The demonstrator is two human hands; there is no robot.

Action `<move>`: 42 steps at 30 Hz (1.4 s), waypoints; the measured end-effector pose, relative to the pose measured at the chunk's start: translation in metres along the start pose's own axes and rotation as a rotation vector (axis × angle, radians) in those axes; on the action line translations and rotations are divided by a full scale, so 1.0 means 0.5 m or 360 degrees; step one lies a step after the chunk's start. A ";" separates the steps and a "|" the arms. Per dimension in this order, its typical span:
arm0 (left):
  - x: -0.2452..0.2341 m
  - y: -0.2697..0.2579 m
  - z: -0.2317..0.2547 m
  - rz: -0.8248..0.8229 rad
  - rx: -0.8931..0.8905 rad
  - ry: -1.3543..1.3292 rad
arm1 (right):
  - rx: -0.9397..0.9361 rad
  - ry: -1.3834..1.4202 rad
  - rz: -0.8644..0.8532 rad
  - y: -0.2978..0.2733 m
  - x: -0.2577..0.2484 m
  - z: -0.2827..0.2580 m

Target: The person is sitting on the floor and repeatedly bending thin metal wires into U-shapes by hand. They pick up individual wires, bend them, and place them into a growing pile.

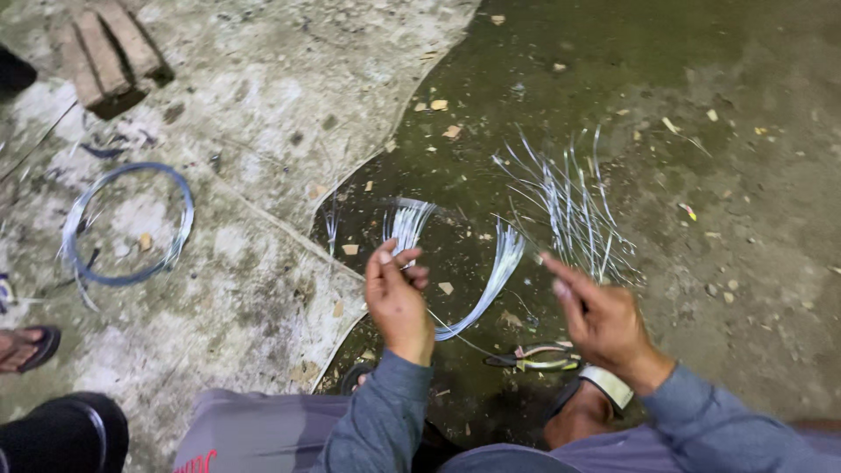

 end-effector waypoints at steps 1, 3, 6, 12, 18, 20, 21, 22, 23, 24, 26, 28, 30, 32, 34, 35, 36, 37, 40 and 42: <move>0.008 -0.005 -0.002 -0.0036 -0.0032 -0.0028 | -0.0061 0.0001 -0.0079 -0.008 0.011 -0.009; 0.020 -0.007 -0.001 -0.0063 -0.0082 -0.0049 | -0.0055 0.0009 -0.0234 -0.021 0.037 -0.008; 0.026 -0.011 0.005 -0.0040 -0.0098 -0.0045 | 0.0208 0.0018 -0.0456 -0.045 0.078 0.027; 0.052 -0.039 -0.001 -0.0170 -0.0028 -0.0121 | 0.0986 0.0624 -0.1192 -0.134 0.180 0.092; 0.076 -0.083 -0.017 -0.0426 -0.0183 -0.0102 | 0.0682 0.0392 -0.1573 -0.167 0.216 0.071; 0.087 -0.092 -0.005 -0.0536 -0.0166 -0.0133 | -0.0110 -0.0050 -0.1230 -0.119 0.186 0.018; 0.089 -0.096 0.006 -0.0530 -0.0064 0.0053 | -0.0025 0.0013 -0.0998 -0.095 0.165 0.012; 0.093 -0.104 0.017 -0.0526 0.0035 0.0237 | 0.0065 0.0072 -0.0764 -0.068 0.142 0.008; 0.098 -0.111 0.029 -0.0520 0.0136 0.0421 | 0.0155 0.0130 -0.0530 -0.043 0.113 0.004; 0.112 -0.126 0.047 -0.0596 0.0300 0.0482 | 0.0115 0.0217 -0.0336 -0.025 0.082 -0.012; 0.136 -0.164 0.083 -0.0753 0.0627 0.0600 | 0.0034 0.0385 0.0056 0.001 0.017 -0.041; 0.151 -0.183 0.087 -0.0855 0.0584 0.0758 | -0.0043 0.0420 0.0054 0.019 -0.011 -0.062; 0.166 -0.194 0.092 -0.0952 0.0574 0.0858 | 0.0015 0.0497 0.0025 0.022 -0.021 -0.062; 0.176 -0.199 0.099 -0.1034 0.0599 0.0900 | 0.0202 0.0619 -0.0041 0.025 -0.016 -0.041; 0.182 -0.196 0.100 -0.1161 0.0521 0.0902 | 0.0210 0.0808 -0.0091 0.025 -0.014 -0.031; 0.186 -0.196 0.098 -0.1221 0.0481 0.0903 | 0.0214 0.0904 -0.0118 0.024 -0.012 -0.027; 0.187 -0.198 0.102 -0.1206 0.0492 0.0893 | 0.0248 0.0913 -0.0106 0.021 -0.012 -0.021; 0.187 -0.202 0.106 -0.1191 0.0502 0.0882 | 0.0281 0.0922 -0.0094 0.019 -0.011 -0.017; 0.194 -0.220 0.130 -0.1082 0.0761 0.0992 | 0.0151 0.0697 -0.0065 0.012 -0.019 -0.033; 0.199 -0.229 0.145 -0.1015 0.0916 0.1054 | 0.0049 0.0545 -0.0060 0.011 -0.024 -0.050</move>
Point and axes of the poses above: each hand's wrist, its own y-axis towards the middle knuckle, its own x-axis out of the palm, z = x × y, the point moved 7 cm from there along y, towards the middle knuckle, and after that the axes turned 7 degrees about y, right-handed, at the moved point
